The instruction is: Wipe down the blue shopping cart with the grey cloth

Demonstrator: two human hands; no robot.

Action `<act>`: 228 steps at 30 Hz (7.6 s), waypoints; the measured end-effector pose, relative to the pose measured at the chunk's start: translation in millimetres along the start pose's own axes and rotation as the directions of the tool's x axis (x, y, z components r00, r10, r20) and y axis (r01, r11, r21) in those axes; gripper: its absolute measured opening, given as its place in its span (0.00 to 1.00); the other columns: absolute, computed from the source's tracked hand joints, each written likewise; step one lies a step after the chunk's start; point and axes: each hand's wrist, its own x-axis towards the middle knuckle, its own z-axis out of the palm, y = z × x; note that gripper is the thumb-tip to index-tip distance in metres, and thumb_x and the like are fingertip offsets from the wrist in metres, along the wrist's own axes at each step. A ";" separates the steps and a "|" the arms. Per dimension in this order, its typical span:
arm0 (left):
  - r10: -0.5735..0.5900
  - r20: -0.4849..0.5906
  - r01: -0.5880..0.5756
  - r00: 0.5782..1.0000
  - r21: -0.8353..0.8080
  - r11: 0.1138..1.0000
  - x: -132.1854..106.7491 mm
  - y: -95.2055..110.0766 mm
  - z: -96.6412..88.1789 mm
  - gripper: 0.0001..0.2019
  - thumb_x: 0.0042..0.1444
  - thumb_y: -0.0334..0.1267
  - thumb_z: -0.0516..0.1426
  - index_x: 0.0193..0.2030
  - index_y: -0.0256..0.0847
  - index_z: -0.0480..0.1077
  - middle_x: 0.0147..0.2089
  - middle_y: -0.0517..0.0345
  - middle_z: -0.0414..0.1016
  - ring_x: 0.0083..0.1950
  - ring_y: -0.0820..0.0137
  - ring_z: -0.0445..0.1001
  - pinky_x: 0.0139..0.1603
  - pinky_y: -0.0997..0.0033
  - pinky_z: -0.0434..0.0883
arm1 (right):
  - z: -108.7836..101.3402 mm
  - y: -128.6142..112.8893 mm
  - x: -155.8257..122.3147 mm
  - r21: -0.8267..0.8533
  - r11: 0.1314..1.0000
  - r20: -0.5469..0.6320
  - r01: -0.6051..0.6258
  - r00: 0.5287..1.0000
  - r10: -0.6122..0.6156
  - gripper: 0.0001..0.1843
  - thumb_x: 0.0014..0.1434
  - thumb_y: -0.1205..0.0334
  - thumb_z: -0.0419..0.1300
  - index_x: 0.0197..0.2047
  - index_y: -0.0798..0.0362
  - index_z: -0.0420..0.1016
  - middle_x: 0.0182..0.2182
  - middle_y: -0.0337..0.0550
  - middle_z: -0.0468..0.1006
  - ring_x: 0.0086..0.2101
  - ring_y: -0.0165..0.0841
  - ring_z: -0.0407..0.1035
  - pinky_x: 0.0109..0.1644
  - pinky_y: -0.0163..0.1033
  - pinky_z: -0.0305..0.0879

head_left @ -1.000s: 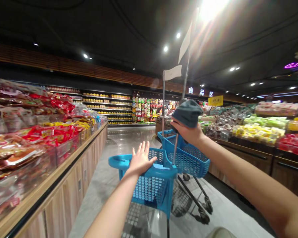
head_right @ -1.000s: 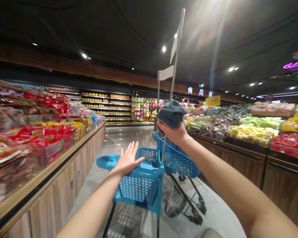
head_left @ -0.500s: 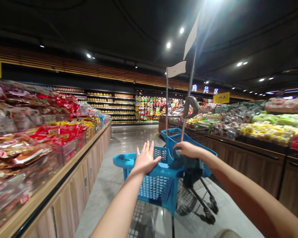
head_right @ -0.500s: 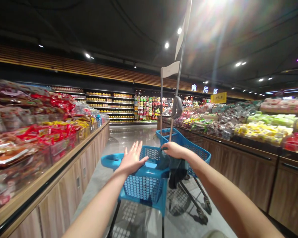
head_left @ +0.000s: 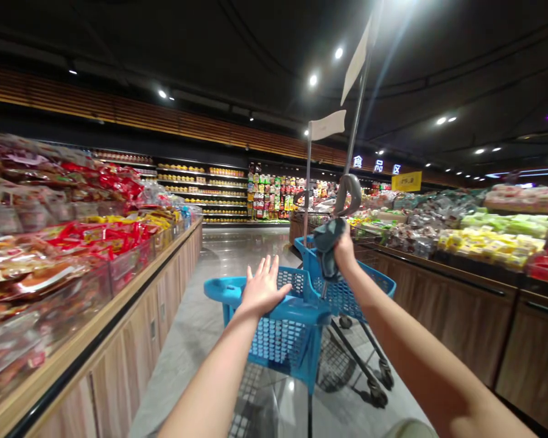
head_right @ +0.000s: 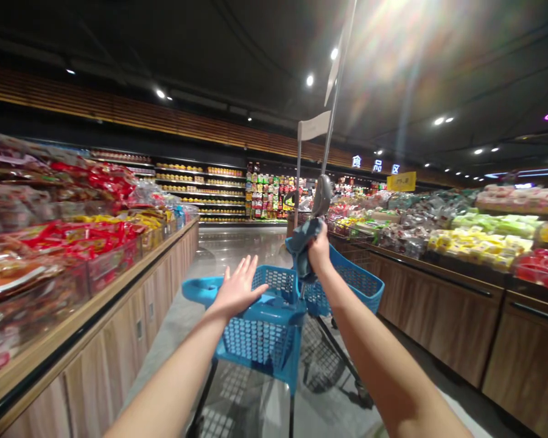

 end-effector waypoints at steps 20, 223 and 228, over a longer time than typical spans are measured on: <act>0.005 0.019 -0.006 1.000 0.067 0.998 -20.4 -119.5 -35.4 0.37 0.62 0.55 0.45 0.74 0.45 0.37 0.75 0.50 0.37 0.75 0.58 0.36 0.69 0.38 0.38 | 53.7 -109.6 -104.4 0.460 0.865 0.073 -0.199 0.980 0.187 0.35 0.52 0.63 0.57 0.63 0.50 0.51 0.47 0.47 0.74 0.46 0.40 0.70 0.55 0.49 0.66; -0.008 0.182 -0.024 0.983 0.172 0.985 -112.0 -148.5 81.8 0.33 0.62 0.46 0.50 0.72 0.43 0.47 0.75 0.45 0.38 0.75 0.57 0.38 0.70 0.40 0.42 | 109.6 -55.6 -222.2 0.254 0.876 0.701 0.410 0.546 -0.459 0.25 0.59 0.46 0.58 0.54 0.51 0.68 0.40 0.46 0.73 0.42 0.40 0.63 0.50 0.46 0.59; 0.001 0.306 -0.048 0.952 0.146 0.988 -100.9 -155.9 86.2 0.39 0.59 0.49 0.51 0.73 0.39 0.42 0.75 0.43 0.36 0.75 0.58 0.36 0.70 0.43 0.41 | 89.0 38.2 -171.0 0.113 0.871 0.725 0.478 0.560 -0.401 0.18 0.60 0.53 0.57 0.48 0.56 0.72 0.37 0.49 0.75 0.40 0.38 0.67 0.49 0.45 0.63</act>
